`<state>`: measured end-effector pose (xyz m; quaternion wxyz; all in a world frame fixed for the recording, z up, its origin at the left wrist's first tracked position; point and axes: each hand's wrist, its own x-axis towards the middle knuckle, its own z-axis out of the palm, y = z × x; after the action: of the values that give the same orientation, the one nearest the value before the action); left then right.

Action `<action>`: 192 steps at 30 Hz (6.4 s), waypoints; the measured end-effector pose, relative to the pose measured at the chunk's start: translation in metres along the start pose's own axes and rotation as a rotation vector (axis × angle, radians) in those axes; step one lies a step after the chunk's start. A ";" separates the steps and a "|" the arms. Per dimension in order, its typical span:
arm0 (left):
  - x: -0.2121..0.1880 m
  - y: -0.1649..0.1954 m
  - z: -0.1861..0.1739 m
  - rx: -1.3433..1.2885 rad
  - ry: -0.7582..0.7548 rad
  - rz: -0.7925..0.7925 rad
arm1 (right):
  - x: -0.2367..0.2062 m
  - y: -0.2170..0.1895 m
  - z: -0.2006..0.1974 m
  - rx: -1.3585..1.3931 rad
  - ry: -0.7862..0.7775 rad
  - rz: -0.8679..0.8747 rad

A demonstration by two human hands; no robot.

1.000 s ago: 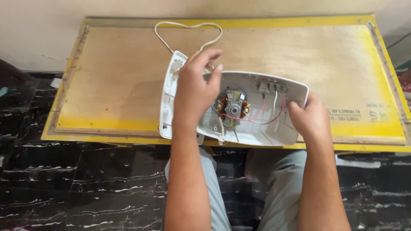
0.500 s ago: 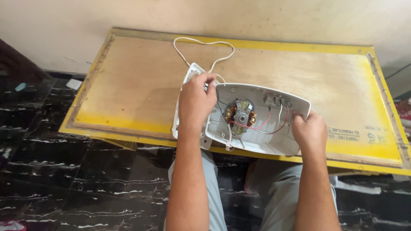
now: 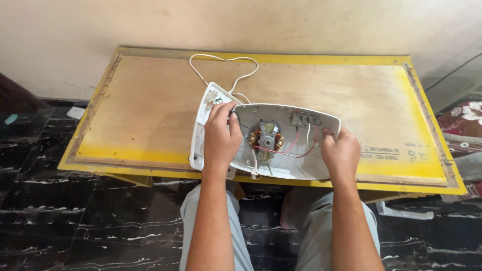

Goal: The person uses a screwdriver to unscrew and open the casing of a small white electric appliance, then works on its internal motor and wiring, repositioning the motor, arranging wires, and manipulating components inside the housing before aligning the cover parts.

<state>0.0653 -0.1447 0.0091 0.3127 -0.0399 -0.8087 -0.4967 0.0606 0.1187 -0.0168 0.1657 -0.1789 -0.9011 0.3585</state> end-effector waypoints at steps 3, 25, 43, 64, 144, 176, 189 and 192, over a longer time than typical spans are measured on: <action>0.001 0.001 0.001 0.008 0.036 0.017 | -0.002 -0.007 -0.003 0.015 0.007 0.013; 0.000 -0.001 0.015 -0.236 0.261 -0.075 | -0.010 -0.015 0.010 0.380 0.365 -0.336; -0.002 -0.004 0.015 -0.164 0.222 -0.116 | 0.014 0.004 0.022 0.513 0.236 -0.177; -0.002 -0.003 0.013 -0.080 0.241 0.038 | 0.005 -0.013 -0.010 0.253 0.201 -0.290; 0.003 -0.021 -0.060 0.154 -0.048 -0.407 | 0.016 0.002 -0.047 -0.109 -0.065 -0.267; 0.004 -0.042 -0.029 -0.561 -0.188 -0.728 | -0.112 -0.109 0.022 0.368 -0.539 -0.374; 0.010 -0.068 -0.017 -0.669 0.228 -0.420 | -0.101 -0.114 -0.009 0.441 -0.704 -0.394; 0.009 -0.057 -0.026 -0.694 0.257 -0.434 | -0.097 -0.117 -0.020 0.465 -0.763 -0.473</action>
<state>0.0488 -0.1969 -0.0228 0.2671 0.0906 -0.5379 -0.7944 0.1309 0.0083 0.0624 -0.0636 0.2154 -0.8097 0.5422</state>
